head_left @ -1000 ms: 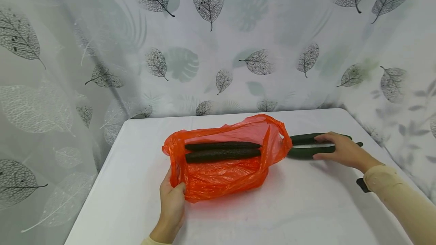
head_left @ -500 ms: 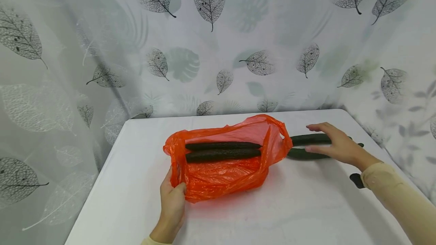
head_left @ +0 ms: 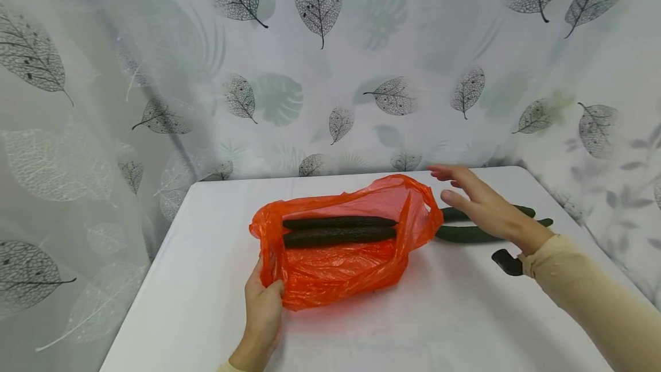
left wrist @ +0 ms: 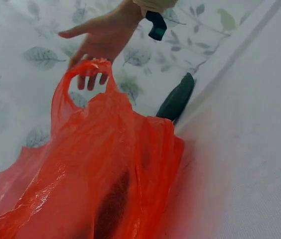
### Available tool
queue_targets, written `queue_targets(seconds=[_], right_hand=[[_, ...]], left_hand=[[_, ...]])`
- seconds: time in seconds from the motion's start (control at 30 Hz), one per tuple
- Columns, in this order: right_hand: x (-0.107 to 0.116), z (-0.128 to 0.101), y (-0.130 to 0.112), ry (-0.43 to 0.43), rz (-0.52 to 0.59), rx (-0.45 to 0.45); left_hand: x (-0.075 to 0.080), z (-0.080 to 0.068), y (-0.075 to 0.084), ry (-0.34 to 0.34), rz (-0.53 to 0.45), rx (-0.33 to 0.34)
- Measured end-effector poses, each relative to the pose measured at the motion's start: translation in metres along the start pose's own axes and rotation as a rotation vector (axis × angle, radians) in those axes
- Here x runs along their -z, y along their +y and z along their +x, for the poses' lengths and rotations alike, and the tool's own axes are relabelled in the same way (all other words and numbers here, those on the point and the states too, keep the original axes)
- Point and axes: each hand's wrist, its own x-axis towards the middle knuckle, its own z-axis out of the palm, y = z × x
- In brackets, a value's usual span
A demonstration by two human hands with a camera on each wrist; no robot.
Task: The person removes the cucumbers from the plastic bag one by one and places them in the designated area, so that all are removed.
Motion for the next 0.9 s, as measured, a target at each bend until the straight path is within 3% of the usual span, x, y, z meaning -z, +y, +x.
queue_targets(seconds=[0.3,0.67,0.8,0.9], right_hand=[[-0.026,0.025,-0.05,-0.077,0.03,0.024],[-0.058,0.04,-0.081,-0.142,0.009,0.016],[-0.065,0.042,-0.099,-0.171,0.037,0.054],[-0.07,0.043,-0.113,-0.218,0.151,0.089]], left_hand=[[0.0,0.0,0.001,-0.004,-0.034,0.003],[0.0,-0.002,0.0,0.008,-0.01,0.023],[-0.001,-0.002,0.002,0.013,-0.022,0.022],[-0.003,-0.003,0.003,0.007,-0.025,0.019]])
